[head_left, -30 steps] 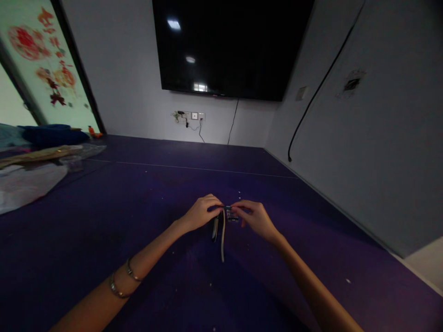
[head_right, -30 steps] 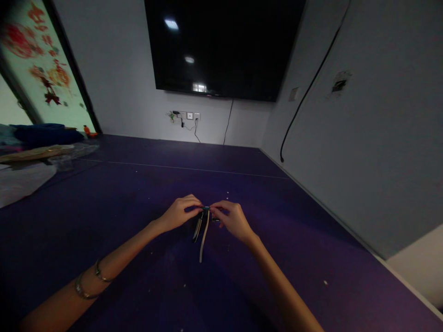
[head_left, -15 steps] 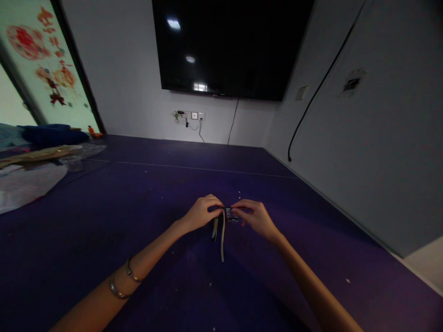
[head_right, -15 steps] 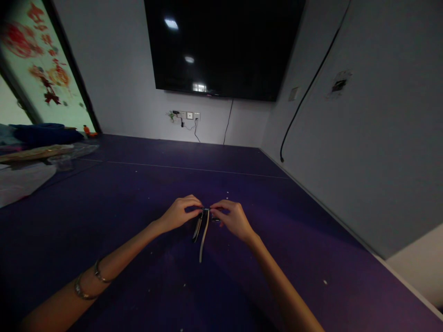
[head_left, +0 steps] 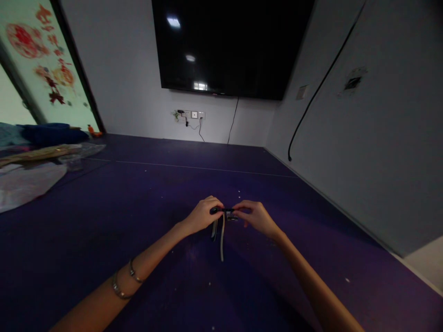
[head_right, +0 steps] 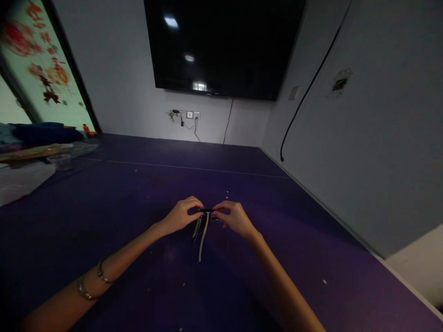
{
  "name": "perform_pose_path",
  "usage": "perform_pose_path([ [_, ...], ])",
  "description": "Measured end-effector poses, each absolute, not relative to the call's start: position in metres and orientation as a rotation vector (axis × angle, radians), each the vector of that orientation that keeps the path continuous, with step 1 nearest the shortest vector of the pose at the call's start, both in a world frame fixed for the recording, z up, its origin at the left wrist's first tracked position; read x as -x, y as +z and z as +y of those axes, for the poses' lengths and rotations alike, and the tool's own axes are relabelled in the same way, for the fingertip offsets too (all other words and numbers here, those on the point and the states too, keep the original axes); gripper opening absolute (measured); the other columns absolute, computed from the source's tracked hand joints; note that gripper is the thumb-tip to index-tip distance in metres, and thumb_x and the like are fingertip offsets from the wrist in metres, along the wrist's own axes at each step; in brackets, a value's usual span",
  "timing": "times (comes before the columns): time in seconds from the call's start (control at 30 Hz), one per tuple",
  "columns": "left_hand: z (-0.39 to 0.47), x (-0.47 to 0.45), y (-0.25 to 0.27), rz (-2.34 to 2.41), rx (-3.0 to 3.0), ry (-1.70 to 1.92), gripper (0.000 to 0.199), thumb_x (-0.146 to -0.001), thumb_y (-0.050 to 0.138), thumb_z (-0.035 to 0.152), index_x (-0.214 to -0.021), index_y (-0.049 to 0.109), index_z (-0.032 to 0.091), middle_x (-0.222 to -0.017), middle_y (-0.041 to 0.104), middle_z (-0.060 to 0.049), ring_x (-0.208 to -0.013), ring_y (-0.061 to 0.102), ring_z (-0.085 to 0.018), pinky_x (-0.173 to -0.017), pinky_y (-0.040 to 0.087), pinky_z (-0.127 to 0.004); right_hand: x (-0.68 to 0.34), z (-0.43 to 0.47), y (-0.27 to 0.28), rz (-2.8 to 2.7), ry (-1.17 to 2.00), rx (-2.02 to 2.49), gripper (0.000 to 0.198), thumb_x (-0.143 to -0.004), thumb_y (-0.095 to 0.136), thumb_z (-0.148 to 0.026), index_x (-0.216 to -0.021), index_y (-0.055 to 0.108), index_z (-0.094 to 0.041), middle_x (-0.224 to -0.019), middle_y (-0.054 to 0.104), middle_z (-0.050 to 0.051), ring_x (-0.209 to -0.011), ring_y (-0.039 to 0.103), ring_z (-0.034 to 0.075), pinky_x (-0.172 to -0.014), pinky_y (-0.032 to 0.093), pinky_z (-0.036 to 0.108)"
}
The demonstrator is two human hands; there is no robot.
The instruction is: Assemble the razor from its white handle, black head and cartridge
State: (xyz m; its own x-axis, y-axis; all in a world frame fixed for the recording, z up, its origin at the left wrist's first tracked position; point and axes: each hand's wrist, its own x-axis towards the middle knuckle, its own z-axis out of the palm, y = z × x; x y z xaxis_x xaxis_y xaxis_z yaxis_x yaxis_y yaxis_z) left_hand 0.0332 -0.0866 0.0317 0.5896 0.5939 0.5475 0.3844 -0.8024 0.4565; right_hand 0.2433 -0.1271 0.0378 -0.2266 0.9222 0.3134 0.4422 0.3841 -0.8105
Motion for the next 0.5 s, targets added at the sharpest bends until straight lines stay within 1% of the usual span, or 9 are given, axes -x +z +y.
perform_pose_path([
  [0.17, -0.079, -0.038, 0.02, 0.878, -2.73, 0.893, 0.028, -0.075, 0.063, 0.022, -0.102, 0.055, 0.017, -0.1, 0.06, -0.006, -0.1, 0.051, -0.021, -0.087, 0.042, -0.035, -0.26, -0.115, 0.024, -1.789, 0.71, 1.28, 0.027, -0.074, 0.06, -0.036, -0.086, 0.066, -0.013, -0.081, 0.066, 0.005, -0.04, 0.052, 0.006, -0.035, 0.044, 0.019],
  [0.27, -0.072, -0.049, 0.013, 0.91, -2.828, 0.721, 0.032, -0.075, 0.062, 0.023, -0.105, 0.054, 0.016, -0.104, 0.059, -0.008, -0.103, 0.05, -0.023, -0.088, 0.04, -0.036, -0.269, -0.107, 0.012, -1.75, 0.655, 1.355, 0.025, -0.074, 0.06, -0.034, -0.085, 0.067, -0.013, -0.078, 0.066, 0.004, -0.041, 0.052, 0.007, -0.034, 0.044, 0.019],
  [0.4, -0.063, -0.069, 0.007, 0.955, -2.878, 0.524, 0.04, -0.073, 0.062, 0.024, -0.109, 0.052, 0.012, -0.11, 0.058, -0.012, -0.107, 0.05, -0.026, -0.091, 0.038, -0.037, -0.273, -0.099, -0.004, -1.73, 0.611, 1.419, 0.025, -0.073, 0.059, -0.032, -0.086, 0.067, -0.012, -0.079, 0.066, 0.006, -0.045, 0.054, 0.009, -0.033, 0.044, 0.019],
  [0.5, -0.058, -0.081, 0.005, 0.949, -2.893, 0.419, 0.044, -0.072, 0.063, 0.027, -0.111, 0.05, 0.012, -0.113, 0.058, -0.013, -0.111, 0.048, -0.027, -0.096, 0.034, -0.039, -0.273, -0.095, -0.013, -1.736, 0.581, 1.439, 0.025, -0.073, 0.057, -0.03, -0.087, 0.068, -0.012, -0.08, 0.066, 0.006, -0.05, 0.056, 0.011, -0.033, 0.045, 0.019],
])
